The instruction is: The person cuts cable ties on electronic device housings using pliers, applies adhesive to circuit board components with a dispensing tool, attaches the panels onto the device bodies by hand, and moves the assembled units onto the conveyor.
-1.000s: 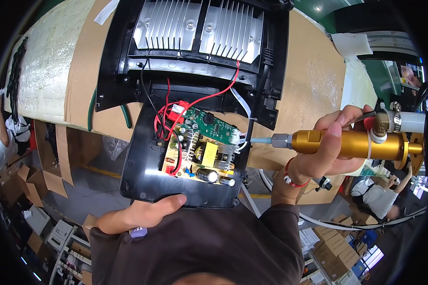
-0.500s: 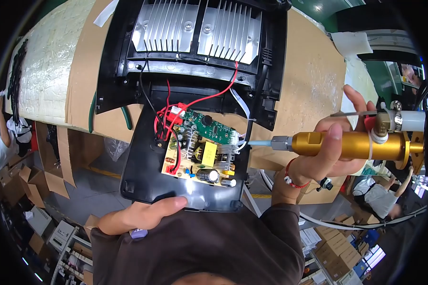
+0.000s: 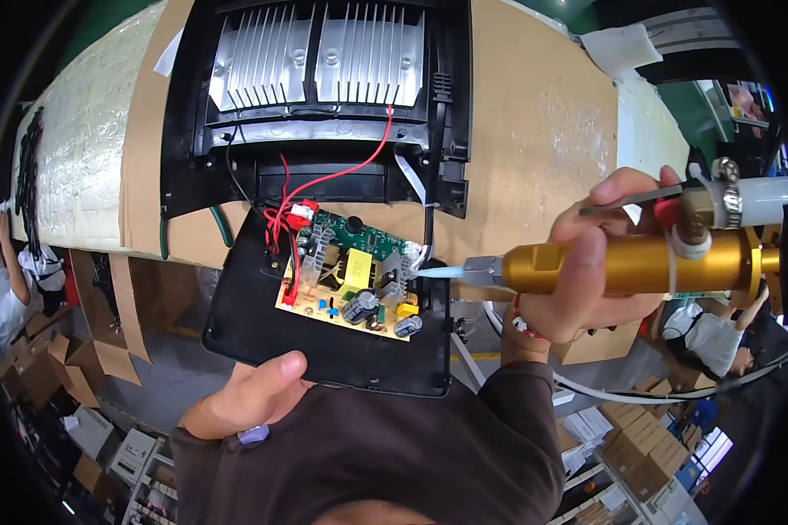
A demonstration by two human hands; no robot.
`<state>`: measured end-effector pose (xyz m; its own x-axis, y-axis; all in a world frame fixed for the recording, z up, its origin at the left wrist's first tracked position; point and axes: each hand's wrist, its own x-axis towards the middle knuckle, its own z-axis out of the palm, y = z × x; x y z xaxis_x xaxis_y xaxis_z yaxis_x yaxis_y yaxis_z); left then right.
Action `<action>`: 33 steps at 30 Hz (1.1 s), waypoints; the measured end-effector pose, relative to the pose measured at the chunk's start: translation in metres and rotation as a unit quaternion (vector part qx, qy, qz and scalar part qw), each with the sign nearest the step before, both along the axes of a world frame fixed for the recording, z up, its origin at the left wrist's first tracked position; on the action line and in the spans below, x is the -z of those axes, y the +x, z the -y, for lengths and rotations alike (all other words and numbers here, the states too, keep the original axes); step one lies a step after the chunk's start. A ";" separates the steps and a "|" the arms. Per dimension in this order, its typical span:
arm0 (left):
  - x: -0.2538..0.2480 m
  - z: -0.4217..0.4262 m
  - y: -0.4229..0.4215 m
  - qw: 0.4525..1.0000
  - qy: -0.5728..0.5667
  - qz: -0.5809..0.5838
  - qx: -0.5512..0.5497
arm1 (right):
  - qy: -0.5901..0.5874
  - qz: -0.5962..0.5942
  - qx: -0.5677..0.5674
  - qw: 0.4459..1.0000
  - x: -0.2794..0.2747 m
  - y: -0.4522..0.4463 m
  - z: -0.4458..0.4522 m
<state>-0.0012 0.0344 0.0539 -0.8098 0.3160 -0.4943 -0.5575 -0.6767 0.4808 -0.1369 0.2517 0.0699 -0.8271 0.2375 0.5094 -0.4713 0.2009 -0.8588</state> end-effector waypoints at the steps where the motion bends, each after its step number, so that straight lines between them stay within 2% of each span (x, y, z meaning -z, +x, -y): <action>1: 0.000 0.001 0.001 1.000 -0.001 -0.003 0.004 | 0.001 -0.006 -0.021 1.000 0.003 0.000 -0.001; 5: 0.003 0.003 0.003 1.000 0.018 0.022 0.013 | 0.022 0.000 -0.028 0.999 0.005 0.004 -0.001; 15: 0.011 0.002 0.007 0.999 0.023 -0.016 0.028 | -0.001 0.043 -0.018 0.999 0.007 0.009 0.000; 21: 0.011 -0.002 0.004 1.000 0.009 0.000 0.022 | 0.085 0.004 0.007 0.996 0.014 0.007 -0.006; 27: 0.010 -0.003 -0.002 1.000 -0.011 0.015 0.021 | 0.053 -0.001 0.021 0.998 0.014 0.004 -0.003; 33: 0.007 -0.004 -0.008 0.999 -0.011 0.023 0.034 | 0.084 -0.007 0.033 0.996 0.017 0.003 -0.011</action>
